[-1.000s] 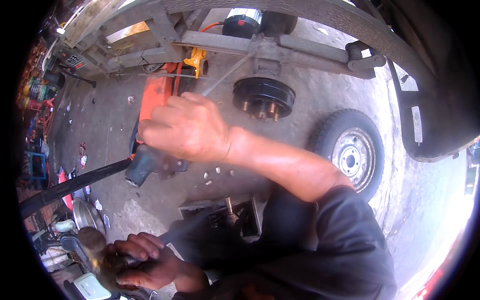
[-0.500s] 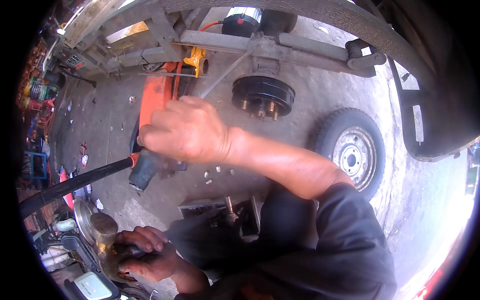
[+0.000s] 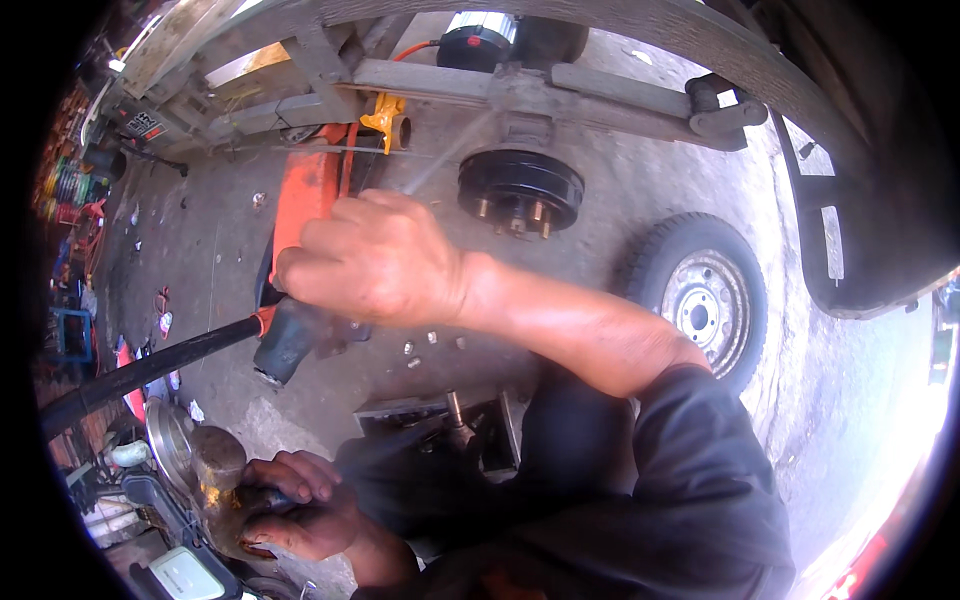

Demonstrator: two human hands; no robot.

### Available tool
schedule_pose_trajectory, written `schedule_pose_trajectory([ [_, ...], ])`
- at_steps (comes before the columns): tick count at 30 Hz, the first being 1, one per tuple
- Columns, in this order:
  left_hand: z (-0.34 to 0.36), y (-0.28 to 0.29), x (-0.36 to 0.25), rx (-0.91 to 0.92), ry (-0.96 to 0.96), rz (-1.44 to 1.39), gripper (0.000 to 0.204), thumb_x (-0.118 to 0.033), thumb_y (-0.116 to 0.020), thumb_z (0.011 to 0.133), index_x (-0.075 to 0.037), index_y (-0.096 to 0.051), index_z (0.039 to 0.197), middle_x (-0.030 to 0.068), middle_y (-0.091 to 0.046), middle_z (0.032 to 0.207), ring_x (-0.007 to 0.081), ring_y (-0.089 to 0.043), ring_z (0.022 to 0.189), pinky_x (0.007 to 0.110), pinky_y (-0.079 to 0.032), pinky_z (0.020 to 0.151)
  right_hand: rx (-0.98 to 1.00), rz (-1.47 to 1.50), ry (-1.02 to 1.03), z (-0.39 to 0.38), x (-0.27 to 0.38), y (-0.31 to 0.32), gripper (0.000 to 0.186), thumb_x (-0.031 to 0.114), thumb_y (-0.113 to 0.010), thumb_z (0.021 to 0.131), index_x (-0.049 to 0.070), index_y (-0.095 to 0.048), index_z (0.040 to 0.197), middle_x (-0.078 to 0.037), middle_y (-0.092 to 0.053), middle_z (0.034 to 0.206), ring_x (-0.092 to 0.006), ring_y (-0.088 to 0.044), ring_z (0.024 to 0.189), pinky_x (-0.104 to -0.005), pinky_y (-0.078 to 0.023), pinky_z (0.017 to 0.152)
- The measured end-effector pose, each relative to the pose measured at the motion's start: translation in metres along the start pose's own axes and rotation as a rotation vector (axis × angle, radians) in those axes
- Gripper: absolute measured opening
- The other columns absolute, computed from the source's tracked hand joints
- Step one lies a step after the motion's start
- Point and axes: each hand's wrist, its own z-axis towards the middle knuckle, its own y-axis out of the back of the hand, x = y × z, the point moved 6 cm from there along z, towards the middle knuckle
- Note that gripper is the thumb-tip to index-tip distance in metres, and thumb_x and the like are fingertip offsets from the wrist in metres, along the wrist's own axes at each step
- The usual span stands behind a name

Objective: The person removes a tire from a vehicle hub using an impact wrench, then uses a hammer and a screwdriver to work on the hub assembly.

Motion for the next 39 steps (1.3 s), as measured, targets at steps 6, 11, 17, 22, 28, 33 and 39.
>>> schedule_pose_trajectory([
  [6, -0.001, -0.004, 0.007, 0.032, 0.069, 0.012, 0.058, -0.06, -0.043, 0.088, -0.003, -0.039, 0.079, 0.0048, -0.039, 0.064, 0.0127, -0.041, 0.049, 0.025, -0.037, 0.043, 0.066, 0.002, -0.006, -0.016, -0.011, 0.027, 0.019, 0.02, -0.063, 0.058, 0.019, -0.061, 0.077, 0.003, -0.044, 0.063, -0.0142, -0.047, 0.052, -0.0294, -0.037, 0.042],
  [11, -0.008, -0.002, 0.016, 0.058, 0.123, -0.037, 0.059, -0.061, -0.044, 0.087, -0.003, -0.039, 0.078, 0.0048, -0.039, 0.065, 0.0141, -0.042, 0.05, 0.026, -0.037, 0.044, 0.097, -0.008, 0.013, -0.012, 0.0, 0.029, 0.017, 0.019, -0.064, 0.058, 0.019, -0.059, 0.074, 0.003, -0.045, 0.065, -0.0145, -0.048, 0.052, -0.0295, -0.038, 0.042],
  [17, -0.013, -0.003, 0.018, 0.045, 0.149, -0.063, 0.061, -0.062, -0.046, 0.085, -0.002, -0.04, 0.079, 0.005, -0.039, 0.065, 0.0154, -0.042, 0.051, 0.027, -0.036, 0.044, 0.126, -0.032, -0.011, -0.016, -0.006, 0.028, 0.013, 0.018, -0.063, 0.058, 0.016, -0.055, 0.069, 0.002, -0.044, 0.064, -0.0141, -0.048, 0.053, -0.0293, -0.037, 0.04],
  [22, -0.013, -0.002, 0.015, 0.041, 0.151, -0.059, 0.061, -0.063, -0.046, 0.085, -0.003, -0.04, 0.08, 0.0046, -0.039, 0.065, 0.0156, -0.043, 0.051, 0.027, -0.036, 0.044, 0.126, -0.057, 0.027, -0.018, -0.004, 0.022, 0.013, 0.019, -0.062, 0.059, 0.016, -0.055, 0.069, 0.002, -0.044, 0.064, -0.0142, -0.048, 0.053, -0.0295, -0.037, 0.041],
  [28, -0.008, -0.005, 0.015, -0.051, 0.015, -0.096, 0.056, -0.059, -0.05, 0.085, -0.003, -0.043, 0.082, 0.0044, -0.044, 0.064, 0.0158, -0.044, 0.051, 0.027, -0.038, 0.046, 0.16, -0.045, 0.026, -0.02, -0.004, 0.018, 0.014, 0.019, -0.062, 0.058, 0.017, -0.056, 0.071, 0.002, -0.045, 0.065, -0.0148, -0.049, 0.053, -0.0295, -0.038, 0.042],
  [33, 0.001, 0.01, 0.023, -0.068, 0.142, 0.158, 0.055, -0.057, -0.046, 0.088, -0.002, -0.045, 0.092, 0.0055, -0.044, 0.064, 0.0138, -0.044, 0.049, 0.027, -0.039, 0.045, 0.141, -0.012, 0.05, -0.018, -0.009, 0.02, 0.022, 0.014, -0.072, 0.061, 0.011, -0.059, 0.08, 0.002, -0.038, 0.058, -0.0143, -0.042, 0.046, -0.0282, -0.033, 0.04],
  [39, 0.004, 0.023, 0.019, -0.091, 0.066, -0.01, 0.062, -0.058, -0.045, 0.088, -0.001, -0.045, 0.114, 0.0024, -0.043, 0.065, 0.011, -0.042, 0.05, 0.024, -0.035, 0.045, 0.108, -0.027, 0.076, -0.007, 0.001, 0.017, 0.018, 0.016, -0.066, 0.06, 0.014, -0.057, 0.075, 0.001, -0.041, 0.06, -0.0151, -0.046, 0.049, -0.0291, -0.036, 0.041],
])
